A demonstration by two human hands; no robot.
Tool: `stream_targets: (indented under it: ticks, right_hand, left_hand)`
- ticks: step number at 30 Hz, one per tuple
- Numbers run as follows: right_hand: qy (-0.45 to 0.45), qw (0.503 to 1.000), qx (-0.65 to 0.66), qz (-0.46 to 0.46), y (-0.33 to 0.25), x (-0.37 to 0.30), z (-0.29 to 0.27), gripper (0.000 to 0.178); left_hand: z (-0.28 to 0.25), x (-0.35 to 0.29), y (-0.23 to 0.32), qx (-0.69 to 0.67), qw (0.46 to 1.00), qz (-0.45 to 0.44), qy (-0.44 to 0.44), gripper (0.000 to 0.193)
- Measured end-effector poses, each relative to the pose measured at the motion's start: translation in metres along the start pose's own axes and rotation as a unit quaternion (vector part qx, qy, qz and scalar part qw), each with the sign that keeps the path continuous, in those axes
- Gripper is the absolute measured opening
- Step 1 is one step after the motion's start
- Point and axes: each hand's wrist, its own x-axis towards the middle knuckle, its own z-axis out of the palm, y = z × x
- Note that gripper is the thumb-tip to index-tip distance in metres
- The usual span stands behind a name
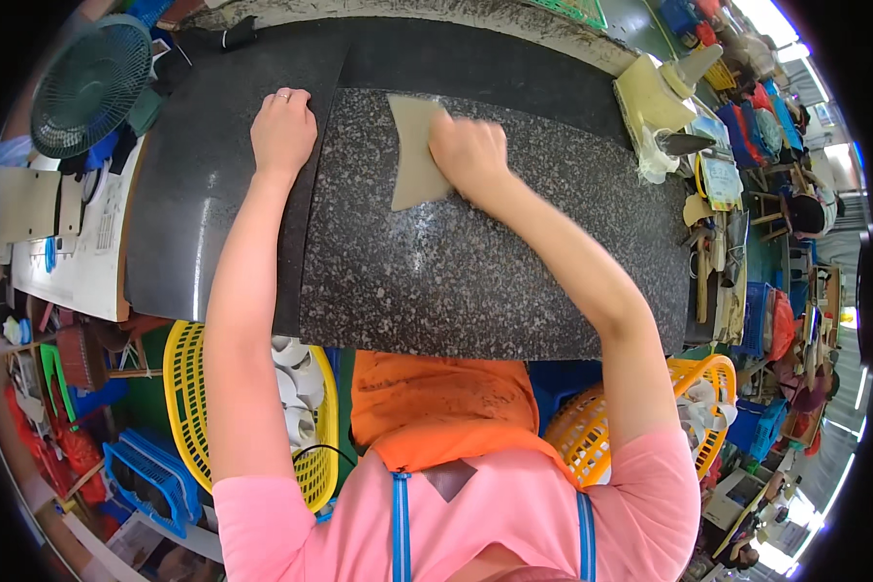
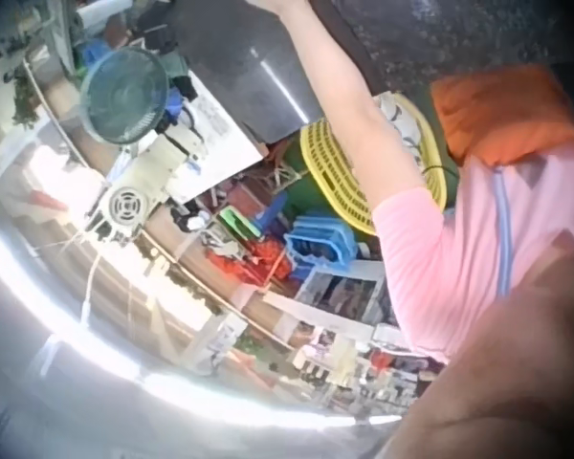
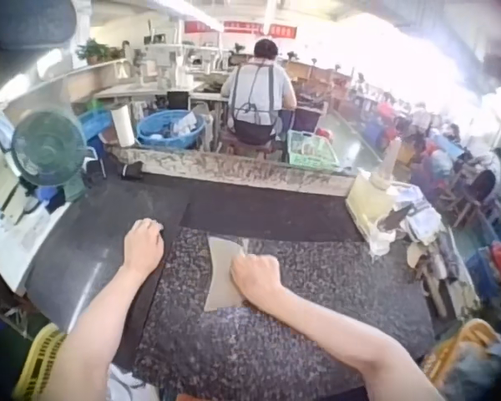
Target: The person applies adhesive to shoe parts using a handheld applicator, wipes the table surface with a piece of material, checks a label, and sorts shoe components into a basket.
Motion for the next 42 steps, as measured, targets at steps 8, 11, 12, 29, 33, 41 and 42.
stream_targets:
  ticks: [8, 11, 12, 29, 33, 41, 42]
  right_hand:
    - [0.014, 0.975, 0.07, -0.209, -0.001, -0.162, -0.058, 0.009]
    - [0.014, 0.962, 0.034, -0.272, -0.026, -0.095, -0.03, 0.008]
    - [0.026, 0.97, 0.044, -0.237, -0.033, -0.061, -0.018, 0.007]
    - [0.002, 0.99, 0.05, -0.129, -0.07, 0.011, 0.009, 0.009]
    - [0.001, 0.983, 0.058, -0.174, -0.053, -0.093, -0.022, 0.007]
    - [0.067, 0.996, -0.006, -0.06, 0.065, -0.078, -0.03, 0.012]
    - [0.095, 0.995, -0.013, -0.041, 0.069, -0.054, -0.015, 0.012]
  left_hand:
    - [-0.001, -0.005, 0.006, 0.053, 0.998, 0.028, 0.01, 0.009]
    - [-0.006, -0.003, 0.004, 0.085, 0.996, 0.012, -0.014, 0.008]
    - [-0.005, -0.001, 0.006, 0.076, 0.997, 0.017, -0.003, 0.008]
    - [0.004, 0.012, 0.013, 0.031, 0.999, 0.016, 0.026, 0.02]
    - [-0.007, -0.006, -0.007, 0.035, 0.999, 0.012, 0.005, 0.02]
    - [-0.003, 0.011, 0.02, 0.083, 0.996, 0.037, -0.007, 0.02]
    - [-0.002, 0.009, 0.019, 0.078, 0.997, 0.022, -0.012, 0.02]
